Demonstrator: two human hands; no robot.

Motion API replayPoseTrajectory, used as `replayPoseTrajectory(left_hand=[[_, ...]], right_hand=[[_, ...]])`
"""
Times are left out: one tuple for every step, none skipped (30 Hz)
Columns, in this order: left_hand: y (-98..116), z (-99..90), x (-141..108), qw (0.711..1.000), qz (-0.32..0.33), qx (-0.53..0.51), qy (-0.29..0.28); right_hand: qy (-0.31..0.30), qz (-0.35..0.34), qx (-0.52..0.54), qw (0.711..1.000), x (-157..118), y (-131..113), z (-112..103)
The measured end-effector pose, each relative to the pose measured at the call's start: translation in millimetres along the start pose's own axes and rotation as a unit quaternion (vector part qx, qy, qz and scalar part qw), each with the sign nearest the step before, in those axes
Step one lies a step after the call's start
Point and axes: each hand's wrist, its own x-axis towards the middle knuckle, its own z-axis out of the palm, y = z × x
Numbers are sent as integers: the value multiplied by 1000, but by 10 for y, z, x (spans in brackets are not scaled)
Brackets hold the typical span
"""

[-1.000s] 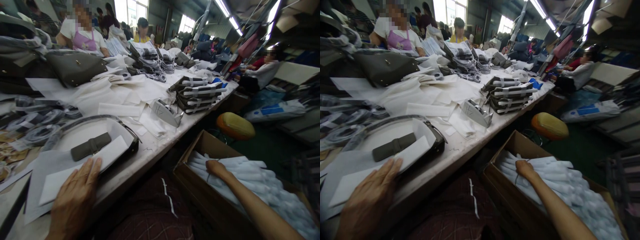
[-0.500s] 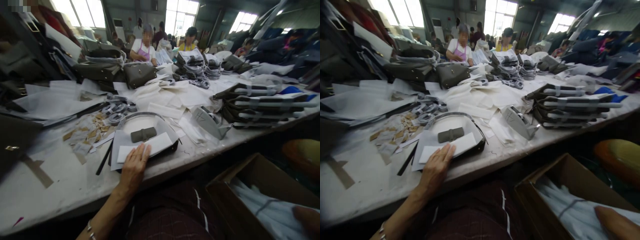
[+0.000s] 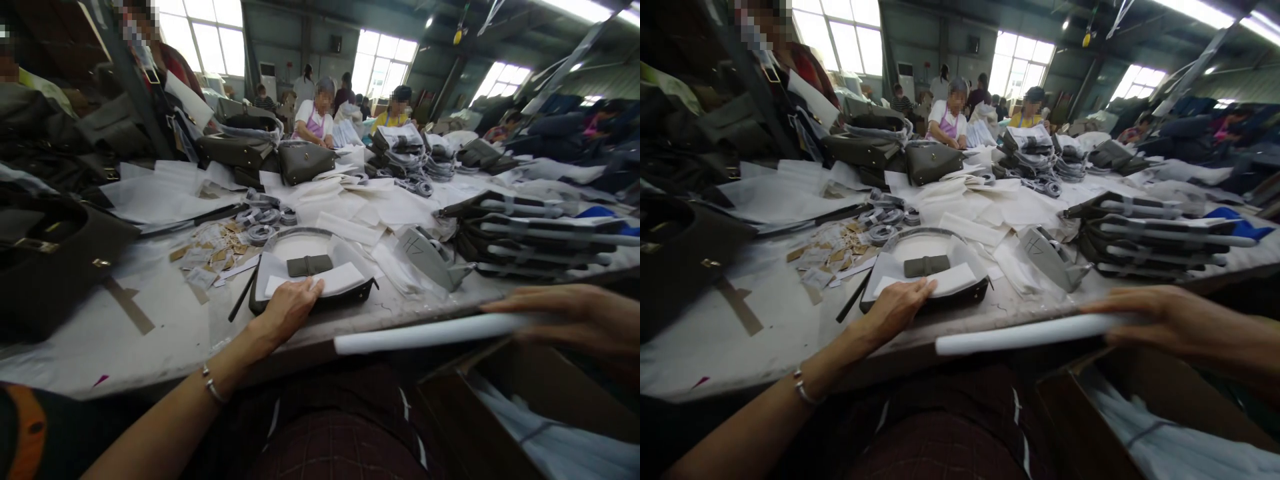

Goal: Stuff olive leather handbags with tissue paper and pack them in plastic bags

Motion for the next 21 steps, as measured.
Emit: replayPoseTrajectory(left_hand=[[-38, -75, 35, 1000, 8, -7, -28], [-77, -147, 71, 998, 16, -14, -54], [-114, -216, 106, 997, 24, -19, -77], [-149, -277, 138, 995, 32, -24, -96], [-179, -329, 166, 993, 38, -28, -110], [-202, -371, 188, 991, 43, -31, -120], [-216, -400, 202, 990, 45, -34, -126], [-218, -416, 207, 990, 45, -38, -129], [-206, -417, 202, 990, 41, -40, -126], [-179, -402, 188, 991, 37, -40, -120], [-137, -372, 166, 993, 30, -37, -111], [-82, -326, 138, 995, 22, -28, -97], [-16, -266, 108, 997, 11, -12, -77], [55, -196, 77, 998, -3, 10, -54], [125, -118, 47, 999, -19, 37, -28], [188, -38, 21, 997, -36, 63, -7], [240, 40, -2, 995, -48, 83, 9], [276, 113, -22, 993, -56, 97, 21], [298, 179, -40, 992, -60, 106, 31], [306, 236, -57, 991, -58, 110, 42], [303, 284, -74, 990, -55, 115, 57]], right_hand=[[-88, -46, 22, 995, 154, -160, 81], [-172, -94, 44, 980, 285, -328, 205], [-242, -135, 62, 959, 387, -490, 363], [-245, -158, 75, 953, 457, -631, 542], [-238, -182, 93, 949, 494, -743, 730], [-212, -195, 102, 952, 503, -818, 913], [-178, -204, 108, 957, 488, -858, 1083], [-138, -207, 110, 962, 456, -867, 1233], [-93, -205, 109, 968, 412, -855, 1366], [-50, -199, 108, 973, 362, -831, 1482], [-9, -190, 108, 976, 309, -803, 1587], [29, -177, 108, 978, 256, -779, 1685], [61, -163, 108, 979, 208, -761, 1777], [86, -148, 107, 979, 167, -750, 1865], [107, -135, 106, 979, 135, -745, 1945], [121, -126, 105, 979, 112, -743, 2013], [131, -122, 102, 979, 100, -742, 2064], [135, -123, 98, 978, 95, -739, 2093], [136, -128, 89, 978, 97, -735, 2098], [137, -135, 74, 978, 102, -733, 2076], [141, -144, 57, 978, 109, -735, 2030]])
